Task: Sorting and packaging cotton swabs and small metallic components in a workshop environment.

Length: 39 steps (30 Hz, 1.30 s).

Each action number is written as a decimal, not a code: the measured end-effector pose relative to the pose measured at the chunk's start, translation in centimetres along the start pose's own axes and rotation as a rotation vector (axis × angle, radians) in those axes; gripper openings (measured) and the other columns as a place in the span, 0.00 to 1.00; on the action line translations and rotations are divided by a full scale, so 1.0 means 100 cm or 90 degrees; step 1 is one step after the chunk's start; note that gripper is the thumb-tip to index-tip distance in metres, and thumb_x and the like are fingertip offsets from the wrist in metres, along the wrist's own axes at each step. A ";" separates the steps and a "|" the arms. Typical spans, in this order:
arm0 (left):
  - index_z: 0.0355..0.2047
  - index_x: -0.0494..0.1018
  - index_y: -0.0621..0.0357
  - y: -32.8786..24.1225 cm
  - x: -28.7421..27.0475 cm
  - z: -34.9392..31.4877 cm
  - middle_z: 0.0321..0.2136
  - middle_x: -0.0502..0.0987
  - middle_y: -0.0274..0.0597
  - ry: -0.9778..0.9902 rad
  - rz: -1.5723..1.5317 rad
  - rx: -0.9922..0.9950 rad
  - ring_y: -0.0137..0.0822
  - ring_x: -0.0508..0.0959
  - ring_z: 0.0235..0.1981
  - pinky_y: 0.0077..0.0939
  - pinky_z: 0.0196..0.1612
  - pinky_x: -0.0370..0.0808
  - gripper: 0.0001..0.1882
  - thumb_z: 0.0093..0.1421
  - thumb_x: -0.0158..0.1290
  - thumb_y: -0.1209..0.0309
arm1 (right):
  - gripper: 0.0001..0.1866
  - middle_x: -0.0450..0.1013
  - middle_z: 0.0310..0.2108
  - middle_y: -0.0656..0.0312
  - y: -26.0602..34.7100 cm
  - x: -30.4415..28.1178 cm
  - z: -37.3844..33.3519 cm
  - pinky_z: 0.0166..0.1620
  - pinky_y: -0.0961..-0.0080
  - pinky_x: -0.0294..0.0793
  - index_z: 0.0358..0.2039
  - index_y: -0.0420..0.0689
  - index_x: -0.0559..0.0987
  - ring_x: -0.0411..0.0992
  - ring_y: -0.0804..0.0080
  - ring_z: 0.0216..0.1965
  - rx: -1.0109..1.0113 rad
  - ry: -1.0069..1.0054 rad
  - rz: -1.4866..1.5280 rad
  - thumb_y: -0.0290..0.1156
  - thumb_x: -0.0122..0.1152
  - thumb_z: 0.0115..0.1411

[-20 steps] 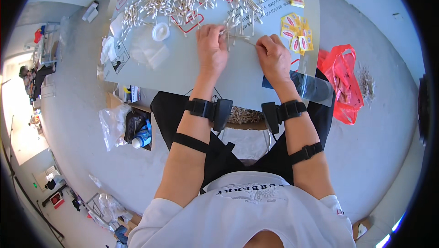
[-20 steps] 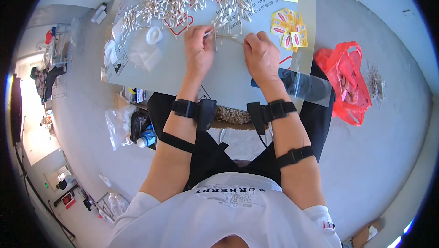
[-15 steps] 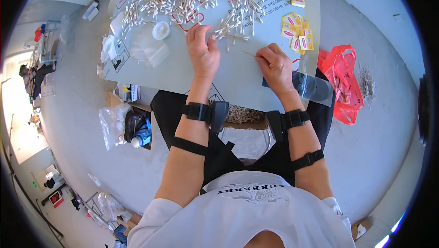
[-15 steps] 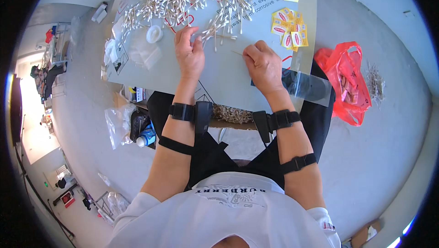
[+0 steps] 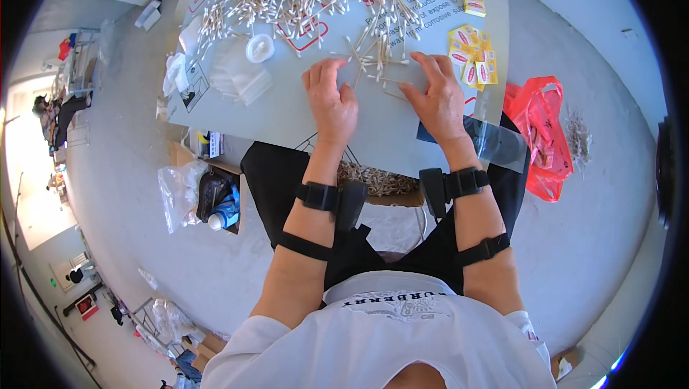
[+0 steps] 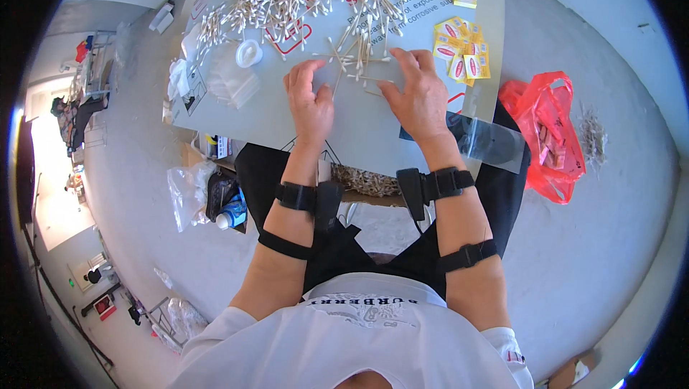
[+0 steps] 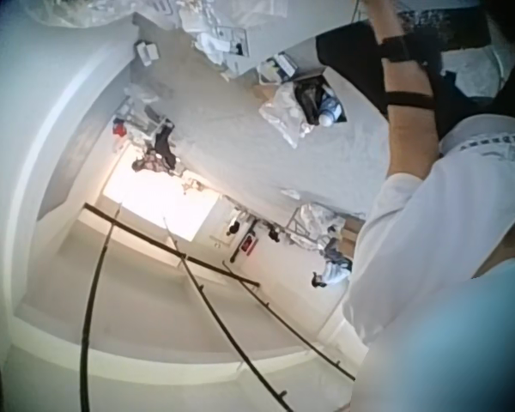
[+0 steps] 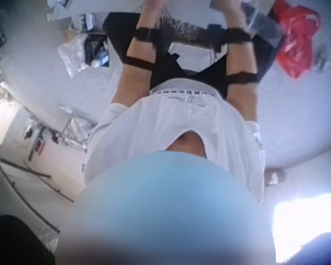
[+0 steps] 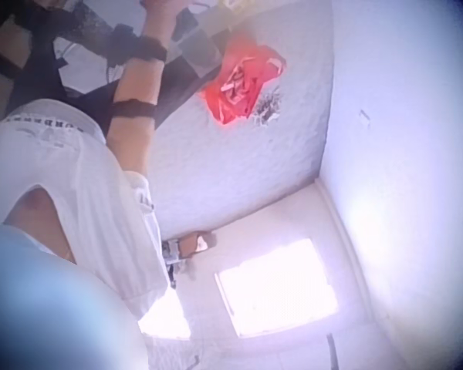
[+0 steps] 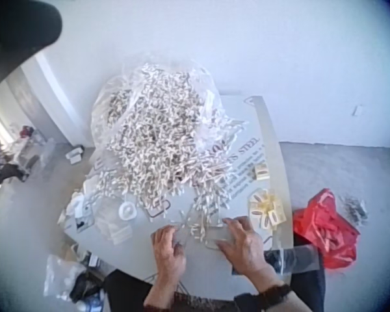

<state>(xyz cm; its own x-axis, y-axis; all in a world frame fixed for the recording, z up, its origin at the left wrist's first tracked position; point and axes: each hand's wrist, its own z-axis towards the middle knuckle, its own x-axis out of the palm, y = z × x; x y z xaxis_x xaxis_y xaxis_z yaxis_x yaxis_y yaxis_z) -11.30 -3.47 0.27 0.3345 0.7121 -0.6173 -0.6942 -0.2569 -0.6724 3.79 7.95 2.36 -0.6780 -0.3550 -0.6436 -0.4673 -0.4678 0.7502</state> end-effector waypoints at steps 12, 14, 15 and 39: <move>0.40 0.73 0.59 0.000 0.006 0.003 0.42 0.71 0.45 -0.015 0.010 -0.002 0.52 0.67 0.47 0.42 0.50 0.65 0.18 0.46 0.58 0.75 | 0.12 0.70 0.41 0.60 -0.008 0.014 -0.015 0.35 0.66 0.76 0.36 0.46 0.79 0.75 0.57 0.35 -0.062 0.005 0.051 0.23 0.64 0.48; 0.38 0.72 0.59 0.000 0.001 -0.006 0.40 0.71 0.45 -0.020 -0.008 -0.023 0.52 0.67 0.46 0.42 0.49 0.65 0.16 0.46 0.58 0.75 | 0.12 0.70 0.41 0.60 -0.011 0.015 -0.018 0.35 0.66 0.76 0.35 0.45 0.79 0.75 0.57 0.35 -0.064 -0.016 0.070 0.21 0.63 0.48; 0.36 0.72 0.59 -0.001 -0.003 -0.010 0.39 0.71 0.45 -0.027 -0.024 -0.042 0.51 0.67 0.45 0.41 0.49 0.65 0.15 0.45 0.58 0.75 | 0.11 0.70 0.41 0.59 -0.011 0.014 -0.017 0.36 0.66 0.76 0.35 0.44 0.78 0.75 0.57 0.35 -0.064 -0.022 0.077 0.20 0.62 0.48; 0.33 0.75 0.54 0.000 0.026 0.045 0.40 0.72 0.40 0.067 0.072 0.090 0.47 0.69 0.44 0.43 0.46 0.65 0.12 0.45 0.61 0.75 | 0.07 0.71 0.38 0.59 -0.001 0.009 -0.017 0.37 0.66 0.75 0.31 0.42 0.78 0.74 0.58 0.34 -0.072 -0.024 0.097 0.23 0.62 0.49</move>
<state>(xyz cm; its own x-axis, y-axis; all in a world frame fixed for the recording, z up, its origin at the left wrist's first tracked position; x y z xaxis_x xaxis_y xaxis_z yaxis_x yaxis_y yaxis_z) -13.36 1.32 0.52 0.3084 0.6103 -0.7297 -0.8112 -0.2320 -0.5368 4.17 6.24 1.43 -0.7582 -0.3991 -0.5156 -0.2918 -0.4994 0.8157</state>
